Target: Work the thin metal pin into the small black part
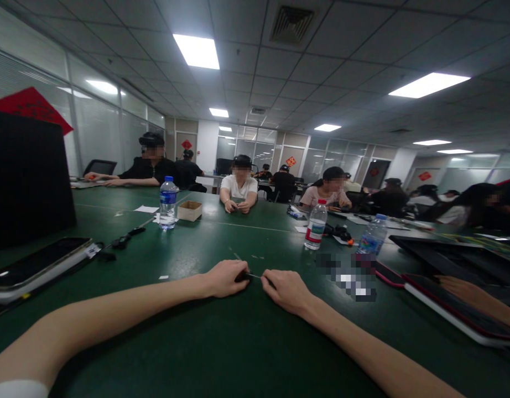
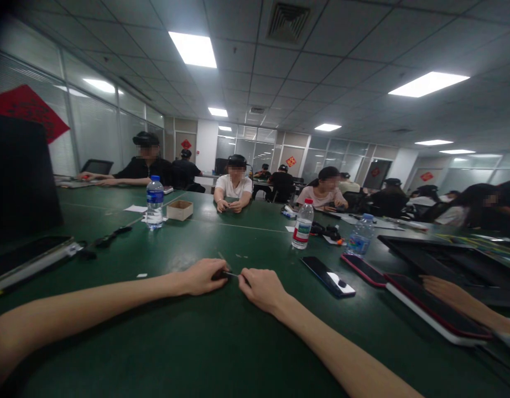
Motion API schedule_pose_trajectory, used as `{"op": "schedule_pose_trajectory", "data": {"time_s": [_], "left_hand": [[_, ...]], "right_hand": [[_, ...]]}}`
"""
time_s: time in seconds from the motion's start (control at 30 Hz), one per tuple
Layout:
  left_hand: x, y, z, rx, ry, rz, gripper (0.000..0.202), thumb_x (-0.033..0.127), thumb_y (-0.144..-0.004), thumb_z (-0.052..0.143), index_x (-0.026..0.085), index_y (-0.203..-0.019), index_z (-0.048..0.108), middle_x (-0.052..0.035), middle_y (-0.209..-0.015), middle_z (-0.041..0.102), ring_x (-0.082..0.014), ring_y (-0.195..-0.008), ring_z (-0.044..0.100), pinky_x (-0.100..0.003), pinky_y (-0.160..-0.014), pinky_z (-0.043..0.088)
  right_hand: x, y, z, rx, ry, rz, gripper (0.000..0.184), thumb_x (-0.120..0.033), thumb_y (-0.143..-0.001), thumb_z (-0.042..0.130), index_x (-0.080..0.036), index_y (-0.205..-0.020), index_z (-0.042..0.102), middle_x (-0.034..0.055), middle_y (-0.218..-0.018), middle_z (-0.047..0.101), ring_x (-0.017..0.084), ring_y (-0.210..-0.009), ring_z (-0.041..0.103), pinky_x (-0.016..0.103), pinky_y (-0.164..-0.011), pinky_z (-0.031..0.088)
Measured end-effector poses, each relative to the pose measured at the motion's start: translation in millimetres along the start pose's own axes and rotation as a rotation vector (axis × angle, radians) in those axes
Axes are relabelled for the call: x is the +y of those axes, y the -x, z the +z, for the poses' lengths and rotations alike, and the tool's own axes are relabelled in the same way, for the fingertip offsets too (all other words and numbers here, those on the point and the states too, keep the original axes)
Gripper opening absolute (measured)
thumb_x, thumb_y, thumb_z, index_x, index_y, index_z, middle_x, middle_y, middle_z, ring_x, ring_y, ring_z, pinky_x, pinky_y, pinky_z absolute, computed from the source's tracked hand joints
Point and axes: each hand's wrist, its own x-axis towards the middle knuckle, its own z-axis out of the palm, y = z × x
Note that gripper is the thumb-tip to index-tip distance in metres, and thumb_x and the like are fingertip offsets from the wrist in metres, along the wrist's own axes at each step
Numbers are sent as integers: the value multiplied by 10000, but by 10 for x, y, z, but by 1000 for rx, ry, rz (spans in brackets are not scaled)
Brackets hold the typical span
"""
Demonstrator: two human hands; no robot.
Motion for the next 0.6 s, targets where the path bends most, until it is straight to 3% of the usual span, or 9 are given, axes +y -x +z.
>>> {"op": "schedule_pose_trajectory", "data": {"time_s": [0.6], "left_hand": [[-6,-3,6,5,0,9,163,299,-847,541,183,-962,548,-43,-877,629,-188,-784,601,-262,-653,413]], "right_hand": [[24,-7,27,7,-25,-29,340,-349,-977,336,-176,-890,615,31,-791,639,120,-658,559,230,-634,368]]}}
